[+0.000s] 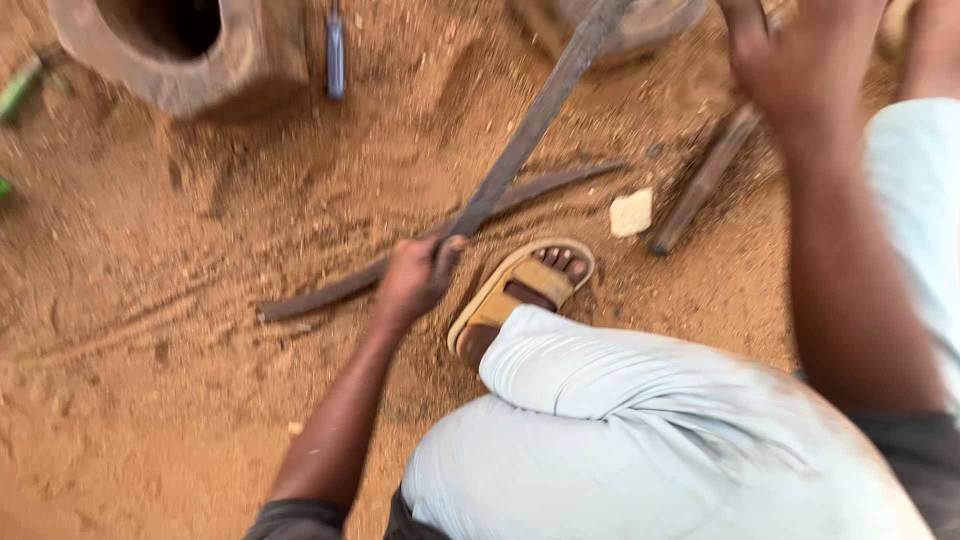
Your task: The person sits on the ground and works a long curved metal strip, hammering it against a stone block with a hammer, then lifting and bending the strip by hand to check and adjust its curve, repeating the hammering and bending cycles.
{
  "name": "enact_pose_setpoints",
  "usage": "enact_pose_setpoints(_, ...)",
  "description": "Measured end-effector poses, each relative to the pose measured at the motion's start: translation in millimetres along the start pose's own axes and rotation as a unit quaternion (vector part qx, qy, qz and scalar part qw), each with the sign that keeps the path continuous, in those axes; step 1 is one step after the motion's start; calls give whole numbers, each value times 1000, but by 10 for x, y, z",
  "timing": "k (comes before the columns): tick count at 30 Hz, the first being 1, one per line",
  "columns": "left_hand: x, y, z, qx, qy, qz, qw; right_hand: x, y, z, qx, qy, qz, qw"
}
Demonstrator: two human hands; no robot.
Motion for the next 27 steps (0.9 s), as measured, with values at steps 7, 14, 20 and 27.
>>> enact_pose_setpoints(7, -500, 348, -261, -32, -87, -15, 996, -702, -1606, -50, -592, 150, 145, 778)
enact_pose_setpoints(14, -587, 319, -315, 29, -107, 41, 993, -621, -1631, -159, -680, 499, 27, 536)
enact_pose_setpoints(20, -746, 307, -398, -66, -90, -67, 992, 135, -1611, 178, -574, 480, 103, 655)
enact_pose_setpoints(27, -762, 230, -402, 3, -143, -12, 990, 364, -767, 550, -297, 408, 4, 864)
Point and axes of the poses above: each hand's wrist, its own y-axis towards the middle knuckle, its own x-axis out of the back of the hand, z = x × y, the point moved 1 cm from there along y, towards the middle knuckle, and after that the axes turned 9 degrees about -z, right-handed, at the moved point
